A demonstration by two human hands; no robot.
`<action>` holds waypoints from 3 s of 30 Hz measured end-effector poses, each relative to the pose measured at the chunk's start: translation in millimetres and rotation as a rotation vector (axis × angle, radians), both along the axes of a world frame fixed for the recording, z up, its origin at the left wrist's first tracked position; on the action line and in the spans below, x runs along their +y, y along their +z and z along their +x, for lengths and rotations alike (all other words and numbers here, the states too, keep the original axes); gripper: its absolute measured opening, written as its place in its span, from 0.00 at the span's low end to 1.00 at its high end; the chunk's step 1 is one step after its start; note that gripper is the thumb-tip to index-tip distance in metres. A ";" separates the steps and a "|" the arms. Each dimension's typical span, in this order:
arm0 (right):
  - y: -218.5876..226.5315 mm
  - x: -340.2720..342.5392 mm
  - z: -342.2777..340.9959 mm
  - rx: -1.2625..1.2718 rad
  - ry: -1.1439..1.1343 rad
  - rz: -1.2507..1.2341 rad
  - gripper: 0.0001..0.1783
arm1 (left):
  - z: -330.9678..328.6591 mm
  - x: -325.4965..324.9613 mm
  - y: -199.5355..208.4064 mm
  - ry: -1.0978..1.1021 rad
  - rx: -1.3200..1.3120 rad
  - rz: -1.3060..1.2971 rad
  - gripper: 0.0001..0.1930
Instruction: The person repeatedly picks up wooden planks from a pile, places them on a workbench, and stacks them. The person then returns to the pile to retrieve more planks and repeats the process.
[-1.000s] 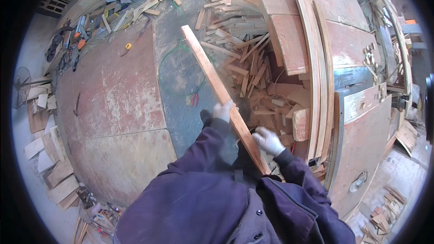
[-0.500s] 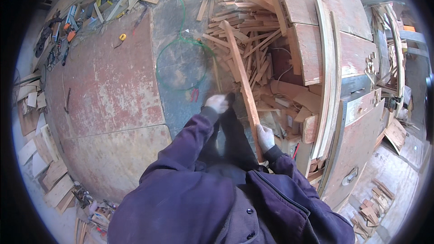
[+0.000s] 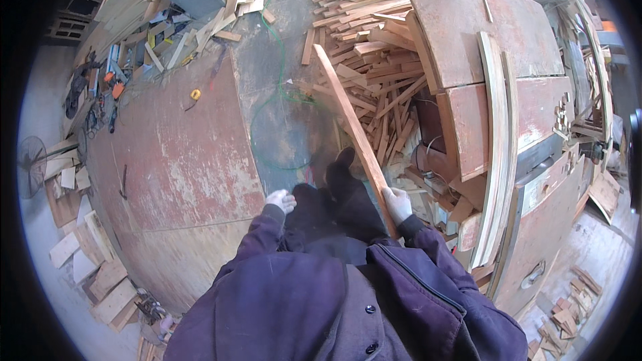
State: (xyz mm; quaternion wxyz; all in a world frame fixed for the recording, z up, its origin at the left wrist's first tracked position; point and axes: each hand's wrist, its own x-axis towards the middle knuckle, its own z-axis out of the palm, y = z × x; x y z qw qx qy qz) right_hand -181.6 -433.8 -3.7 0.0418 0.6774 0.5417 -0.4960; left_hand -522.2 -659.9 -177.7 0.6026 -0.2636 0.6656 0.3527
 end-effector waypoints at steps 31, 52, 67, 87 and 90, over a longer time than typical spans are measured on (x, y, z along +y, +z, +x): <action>-52.9 -15.7 -307.7 -0.352 -1.113 0.071 0.27 | -431.4 242.9 -34.1 -0.311 -0.159 -0.007 0.23; -176.7 385.9 -318.0 -0.469 -1.026 0.200 0.28 | -518.7 522.5 -71.9 -0.454 -0.068 -0.026 0.22; -180.5 462.5 -312.0 -0.651 -1.087 0.178 0.34 | -489.2 663.5 -78.4 -0.622 -0.193 0.135 0.18; -203.7 483.0 -300.4 -0.747 -1.216 0.282 0.24 | -522.8 786.5 -99.3 -1.002 -0.222 -0.033 0.17; -202.5 462.6 -332.5 -0.657 -1.204 0.143 0.24 | -520.8 784.4 -105.3 -1.028 -0.211 -0.041 0.17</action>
